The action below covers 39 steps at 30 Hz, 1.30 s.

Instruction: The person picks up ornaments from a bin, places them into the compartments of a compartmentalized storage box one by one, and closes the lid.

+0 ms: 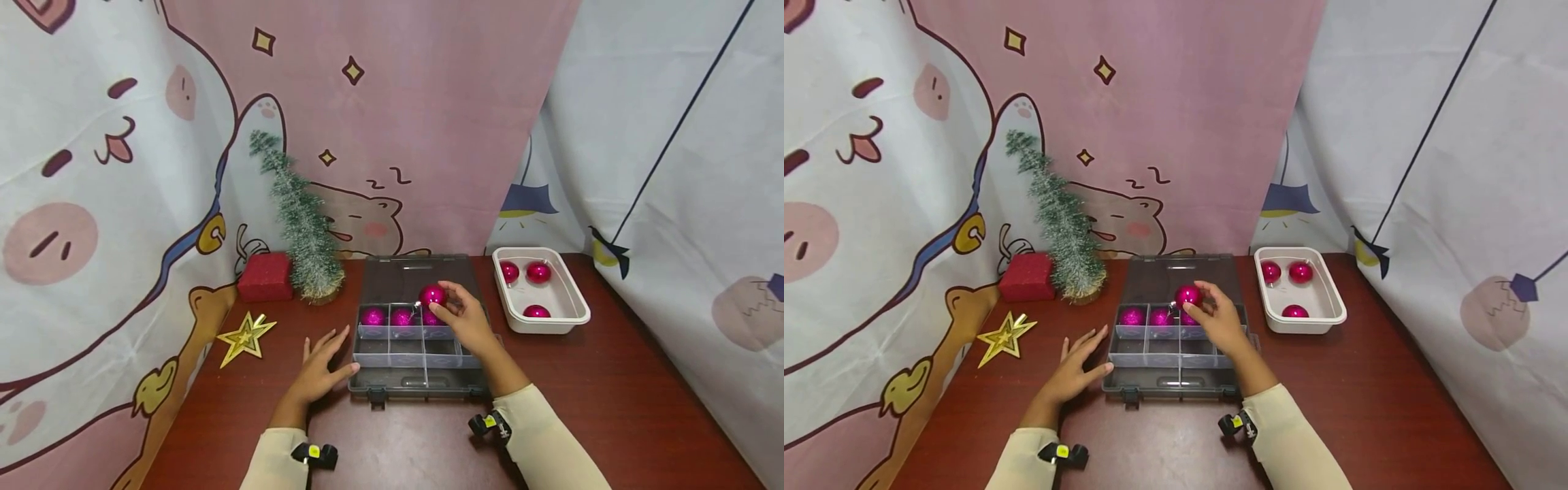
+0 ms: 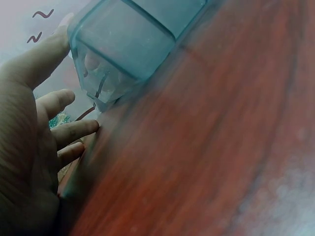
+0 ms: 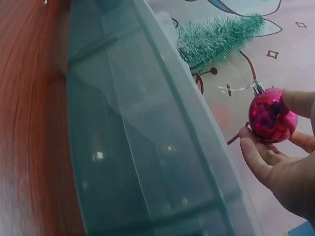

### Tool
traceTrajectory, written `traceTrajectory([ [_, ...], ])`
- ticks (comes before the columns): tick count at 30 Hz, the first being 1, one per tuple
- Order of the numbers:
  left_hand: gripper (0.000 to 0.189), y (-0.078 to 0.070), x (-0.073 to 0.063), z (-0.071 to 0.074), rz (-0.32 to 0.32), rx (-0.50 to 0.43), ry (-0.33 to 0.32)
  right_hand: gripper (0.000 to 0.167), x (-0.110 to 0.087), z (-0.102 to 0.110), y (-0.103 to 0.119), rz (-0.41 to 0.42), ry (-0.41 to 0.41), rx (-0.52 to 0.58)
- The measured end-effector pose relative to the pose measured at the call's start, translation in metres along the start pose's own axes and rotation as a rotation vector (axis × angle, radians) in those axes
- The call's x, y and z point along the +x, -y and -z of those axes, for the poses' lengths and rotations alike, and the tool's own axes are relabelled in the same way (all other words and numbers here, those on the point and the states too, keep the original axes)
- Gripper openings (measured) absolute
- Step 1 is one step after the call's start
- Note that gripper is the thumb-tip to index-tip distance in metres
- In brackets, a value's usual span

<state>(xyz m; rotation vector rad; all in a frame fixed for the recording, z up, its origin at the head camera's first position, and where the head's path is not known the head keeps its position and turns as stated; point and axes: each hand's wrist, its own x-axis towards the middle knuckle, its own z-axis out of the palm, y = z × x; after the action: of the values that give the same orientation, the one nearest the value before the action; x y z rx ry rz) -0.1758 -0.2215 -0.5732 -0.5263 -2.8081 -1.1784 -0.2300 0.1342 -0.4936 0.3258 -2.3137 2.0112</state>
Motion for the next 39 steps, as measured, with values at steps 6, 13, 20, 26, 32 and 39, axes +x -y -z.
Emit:
traceTrajectory([
  [6,0.088,0.001,-0.002,0.0,0.016,0.003,0.012,0.052,0.0,-0.019,0.001,0.011,0.002,-0.045],
  [13,0.088,-0.001,0.001,0.002,0.005,0.015,0.001,0.049,-0.001,-0.045,0.0,0.057,0.012,-0.12],
  [20,0.088,-0.003,0.001,0.002,0.02,0.012,0.016,0.05,-0.012,-0.068,0.0,0.113,0.085,-0.23],
  [26,0.087,-0.001,0.002,0.001,0.01,0.003,0.007,0.055,-0.018,-0.084,-0.003,0.203,0.126,-0.398],
  [32,0.087,0.0,0.001,0.0,0.007,0.005,-0.002,0.057,-0.024,-0.093,-0.007,0.269,0.145,-0.541],
  [39,0.087,-0.001,0.001,0.0,-0.003,0.005,-0.006,0.057,-0.028,-0.098,-0.012,0.322,0.159,-0.651],
])
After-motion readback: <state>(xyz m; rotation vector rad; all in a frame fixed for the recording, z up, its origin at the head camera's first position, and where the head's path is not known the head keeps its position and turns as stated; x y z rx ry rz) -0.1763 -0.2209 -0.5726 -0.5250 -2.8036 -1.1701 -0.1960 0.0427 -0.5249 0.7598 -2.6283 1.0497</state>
